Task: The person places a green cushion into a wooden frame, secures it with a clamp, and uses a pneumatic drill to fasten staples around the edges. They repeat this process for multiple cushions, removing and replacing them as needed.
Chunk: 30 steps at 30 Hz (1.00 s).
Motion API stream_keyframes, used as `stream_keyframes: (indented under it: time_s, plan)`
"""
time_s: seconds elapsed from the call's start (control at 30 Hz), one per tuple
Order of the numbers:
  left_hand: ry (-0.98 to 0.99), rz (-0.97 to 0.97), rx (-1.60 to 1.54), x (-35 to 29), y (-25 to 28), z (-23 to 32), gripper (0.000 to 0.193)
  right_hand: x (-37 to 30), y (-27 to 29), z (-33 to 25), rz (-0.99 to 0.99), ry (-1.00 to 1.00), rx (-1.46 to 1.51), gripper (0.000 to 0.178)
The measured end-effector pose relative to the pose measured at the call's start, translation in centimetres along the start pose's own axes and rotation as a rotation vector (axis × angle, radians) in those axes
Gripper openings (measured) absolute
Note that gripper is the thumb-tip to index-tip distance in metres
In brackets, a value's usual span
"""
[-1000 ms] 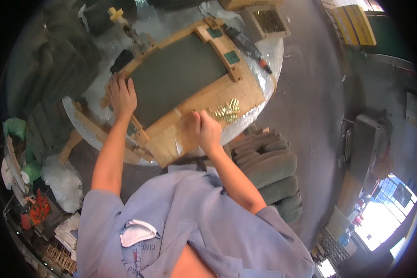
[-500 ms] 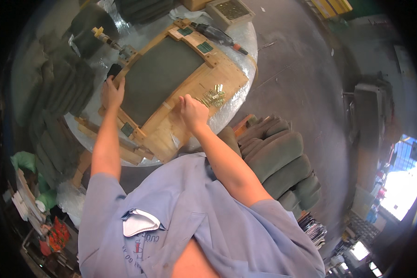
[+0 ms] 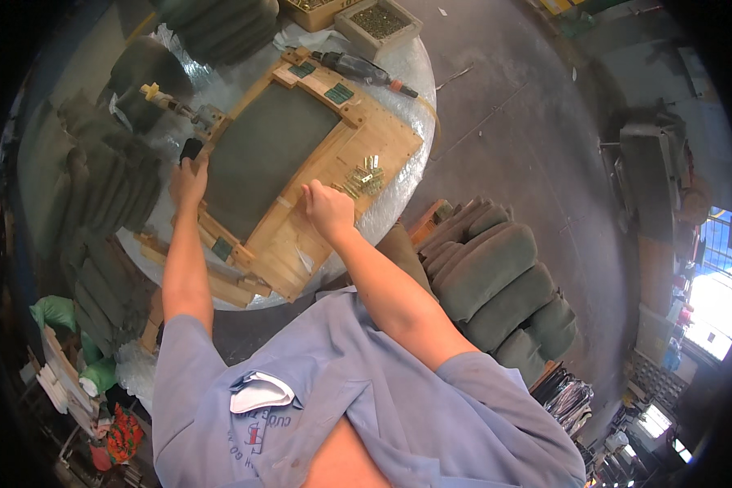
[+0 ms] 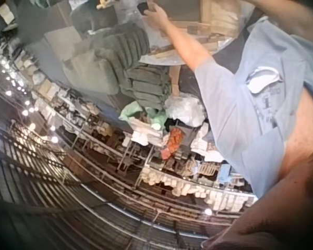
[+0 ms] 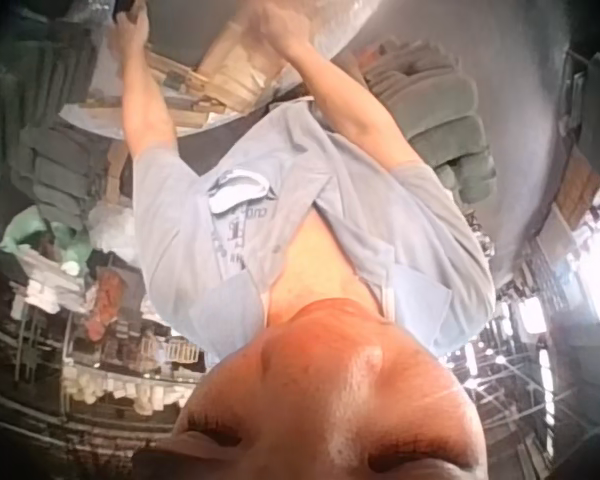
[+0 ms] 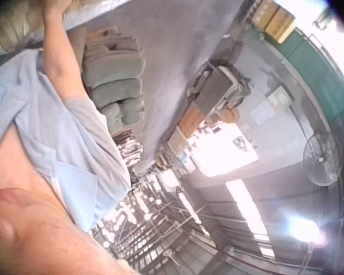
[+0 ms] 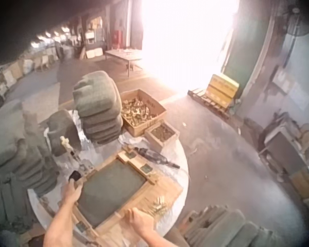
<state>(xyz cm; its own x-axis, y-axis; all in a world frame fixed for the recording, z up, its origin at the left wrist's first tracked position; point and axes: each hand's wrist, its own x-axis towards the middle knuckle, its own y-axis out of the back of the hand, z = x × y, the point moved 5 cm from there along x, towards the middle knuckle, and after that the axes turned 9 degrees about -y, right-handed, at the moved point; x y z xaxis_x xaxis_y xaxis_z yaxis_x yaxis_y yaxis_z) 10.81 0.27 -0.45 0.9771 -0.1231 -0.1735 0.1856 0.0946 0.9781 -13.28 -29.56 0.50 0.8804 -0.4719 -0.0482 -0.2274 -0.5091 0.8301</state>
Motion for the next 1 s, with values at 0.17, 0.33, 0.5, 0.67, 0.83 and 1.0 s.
stream_keyframes:
  time_s: [0.17, 0.33, 0.5, 0.67, 0.83, 1.0]
  plan:
    - [0.021, 0.038, 0.037, -0.4, -0.3, -0.6, 0.07, 0.0, -0.1, -0.4, 0.0, 0.014, 0.0, 0.036]
    - [0.019, 0.007, 0.031, 0.2, 0.4, 0.1, 0.067, 0.5, 0.1, -0.4, -0.025, -0.026, -0.016, 0.035]
    - [0.022, -0.053, 0.01, 0.5, 0.9, -0.6, 0.069, 0.7, 0.1, -0.5, 0.036, -0.042, 0.031, 0.031]
    - [0.027, -0.072, -0.013, -0.4, 1.6, 1.1, 0.07, 0.7, -0.4, 0.5, -0.14, -0.154, 0.08, 0.043]
    - [0.061, -0.06, -0.023, -0.2, 0.4, -0.1, 0.07, 0.5, -0.4, 0.3, -0.152, -0.117, 0.091, 0.05]
    - [0.042, -0.041, -0.031, -0.4, 0.4, 0.2, 0.071, 0.6, 0.0, 0.0, -0.178, -0.119, 0.049, 0.061]
